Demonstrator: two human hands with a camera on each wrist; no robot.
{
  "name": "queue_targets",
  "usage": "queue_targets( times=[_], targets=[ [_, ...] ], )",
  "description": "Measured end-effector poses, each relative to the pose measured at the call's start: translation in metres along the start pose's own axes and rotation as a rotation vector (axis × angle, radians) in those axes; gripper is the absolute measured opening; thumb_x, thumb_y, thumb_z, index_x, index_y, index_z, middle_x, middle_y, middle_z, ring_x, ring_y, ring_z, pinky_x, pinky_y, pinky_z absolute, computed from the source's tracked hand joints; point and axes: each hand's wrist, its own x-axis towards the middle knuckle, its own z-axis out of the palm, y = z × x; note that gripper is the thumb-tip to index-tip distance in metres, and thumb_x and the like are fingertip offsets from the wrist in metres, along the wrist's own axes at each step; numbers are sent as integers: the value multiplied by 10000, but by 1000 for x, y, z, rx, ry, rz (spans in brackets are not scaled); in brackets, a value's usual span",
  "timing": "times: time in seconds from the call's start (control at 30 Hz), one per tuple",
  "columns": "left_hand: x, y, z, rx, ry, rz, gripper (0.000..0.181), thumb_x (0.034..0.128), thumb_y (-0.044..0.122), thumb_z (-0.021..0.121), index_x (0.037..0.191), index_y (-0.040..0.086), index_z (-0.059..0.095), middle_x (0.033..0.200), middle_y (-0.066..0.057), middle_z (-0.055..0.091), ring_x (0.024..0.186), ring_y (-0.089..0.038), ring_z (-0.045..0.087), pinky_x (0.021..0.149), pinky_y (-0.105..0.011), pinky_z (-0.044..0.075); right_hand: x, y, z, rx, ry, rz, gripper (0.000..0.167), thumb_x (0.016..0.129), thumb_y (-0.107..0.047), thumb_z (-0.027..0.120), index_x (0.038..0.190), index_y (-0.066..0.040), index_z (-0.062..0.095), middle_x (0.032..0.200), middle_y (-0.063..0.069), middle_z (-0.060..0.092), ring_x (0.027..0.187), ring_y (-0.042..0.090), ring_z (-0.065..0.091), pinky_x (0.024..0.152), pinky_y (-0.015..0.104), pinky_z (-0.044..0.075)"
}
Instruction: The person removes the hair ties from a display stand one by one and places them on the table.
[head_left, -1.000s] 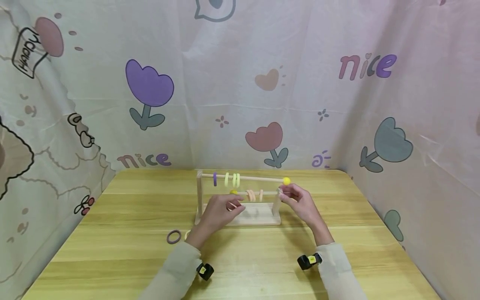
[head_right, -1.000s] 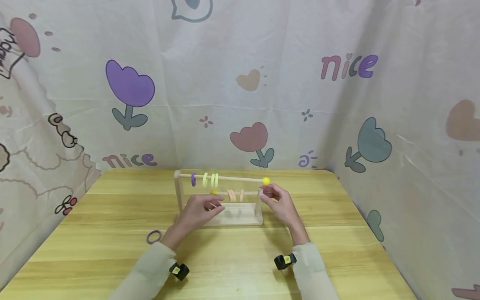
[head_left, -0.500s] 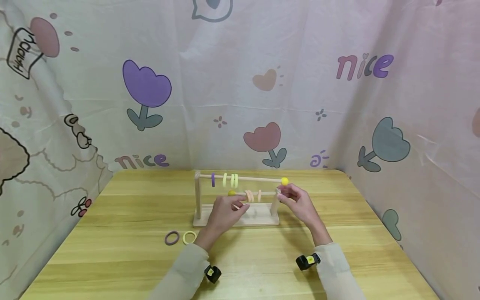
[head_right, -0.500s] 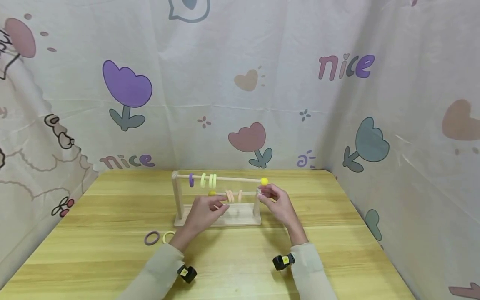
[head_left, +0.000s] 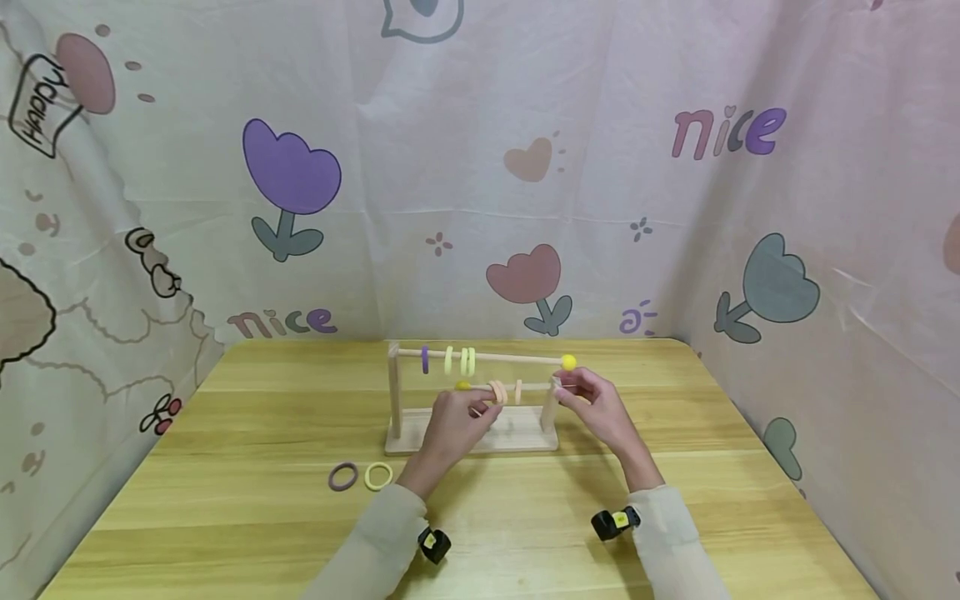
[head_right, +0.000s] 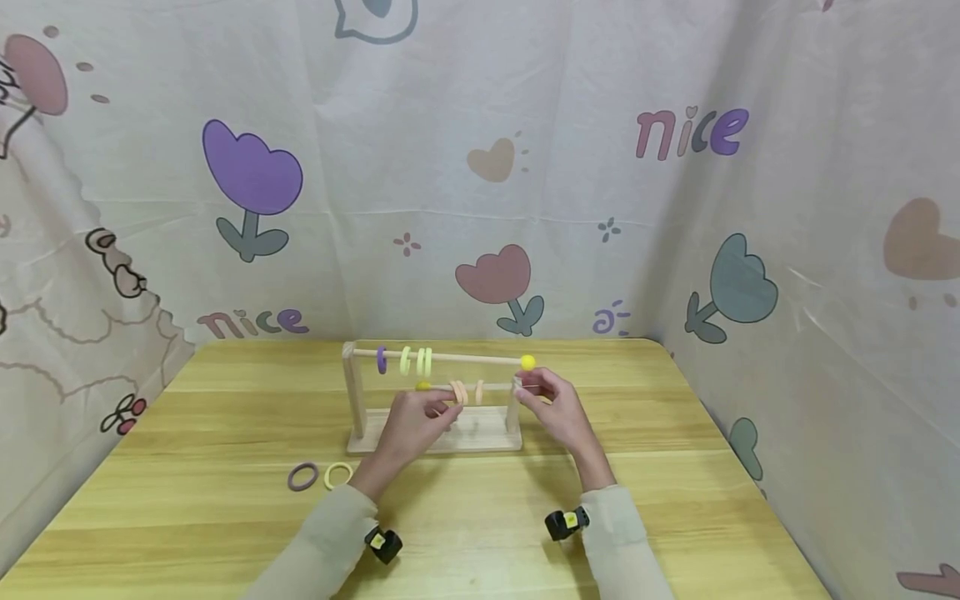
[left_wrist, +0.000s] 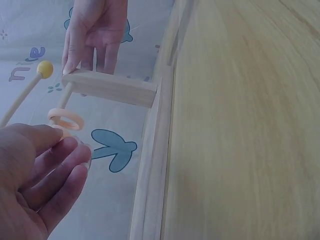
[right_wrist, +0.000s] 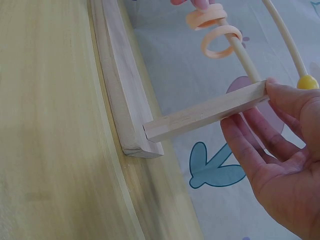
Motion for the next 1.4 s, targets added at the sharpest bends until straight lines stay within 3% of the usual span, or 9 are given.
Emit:
queue_targets(
  times=[0.83, 1.17, 1.4],
  targets=[
    [-3, 4, -9, -71, -30, -19, 133, 948, 61, 724, 1035, -15, 791, 780, -113, 774, 543, -57, 664, 507, -141, 543, 0, 0, -1, -4, 1, 3, 317, 987, -178, 709, 1262, -25, 665, 1261, 213, 693, 1150, 303, 664, 895, 148, 568],
    [-5, 2, -16, -61, 0, -3, 125, 942, 43, 721, 1009, -39, 787, 763, -125, 771, 525, -87, 674, 501, -141, 539, 0, -1, -2, -10, -1, -18, 307, 995, -152, 693, 1260, -2, 658, 1257, 226, 682, 1133, 262, 660, 901, 150, 568],
    [-6, 1, -21, -44, 5, -23, 121, 937, 38, 728, 1006, -39, 790, 755, -116, 770, 517, -87, 676, 494, -135, 534, -1, -2, -1, -7, -9, -3, 312, 990, -158, 702, 1264, -17, 660, 1254, 214, 681, 1143, 289, 649, 894, 148, 569]
  ],
)
